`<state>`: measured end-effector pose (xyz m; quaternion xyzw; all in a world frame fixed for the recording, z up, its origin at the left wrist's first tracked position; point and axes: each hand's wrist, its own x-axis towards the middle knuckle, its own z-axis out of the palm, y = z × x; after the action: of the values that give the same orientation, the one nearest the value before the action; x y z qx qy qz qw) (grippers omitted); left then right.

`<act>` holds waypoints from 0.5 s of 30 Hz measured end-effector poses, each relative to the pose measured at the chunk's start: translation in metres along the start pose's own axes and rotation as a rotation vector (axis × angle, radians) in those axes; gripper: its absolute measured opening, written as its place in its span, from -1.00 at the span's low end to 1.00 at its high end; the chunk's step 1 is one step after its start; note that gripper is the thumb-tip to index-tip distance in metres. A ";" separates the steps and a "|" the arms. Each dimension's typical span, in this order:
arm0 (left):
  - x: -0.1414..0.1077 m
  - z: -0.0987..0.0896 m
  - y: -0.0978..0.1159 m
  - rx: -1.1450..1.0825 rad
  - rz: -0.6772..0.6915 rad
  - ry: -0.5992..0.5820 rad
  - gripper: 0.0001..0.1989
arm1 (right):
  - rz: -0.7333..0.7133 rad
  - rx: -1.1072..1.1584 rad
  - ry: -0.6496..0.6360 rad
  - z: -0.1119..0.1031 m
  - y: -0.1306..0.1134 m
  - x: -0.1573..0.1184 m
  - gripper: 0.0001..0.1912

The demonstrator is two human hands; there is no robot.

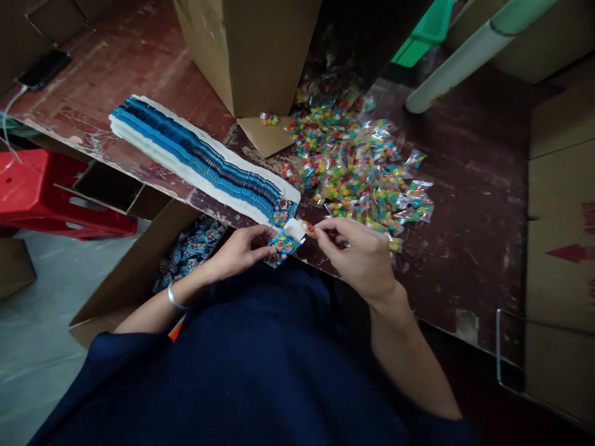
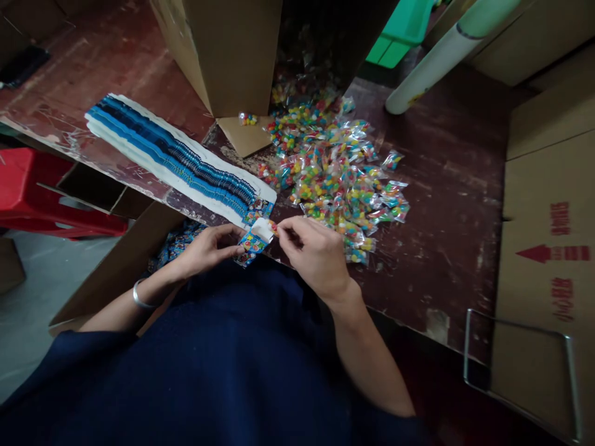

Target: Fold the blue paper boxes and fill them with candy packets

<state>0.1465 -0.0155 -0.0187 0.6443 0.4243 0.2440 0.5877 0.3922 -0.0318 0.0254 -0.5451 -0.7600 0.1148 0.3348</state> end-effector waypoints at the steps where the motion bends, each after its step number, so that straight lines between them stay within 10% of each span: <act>1: -0.001 0.000 0.001 0.025 0.002 0.012 -0.75 | -0.001 0.013 -0.009 -0.001 0.000 0.001 -0.86; 15: -0.005 0.015 0.003 -0.182 0.086 0.080 -0.67 | -0.013 0.142 -0.023 0.018 -0.003 0.005 -0.82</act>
<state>0.1572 -0.0277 -0.0174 0.5956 0.3953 0.3320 0.6154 0.3778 -0.0249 0.0155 -0.5137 -0.7571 0.1729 0.3646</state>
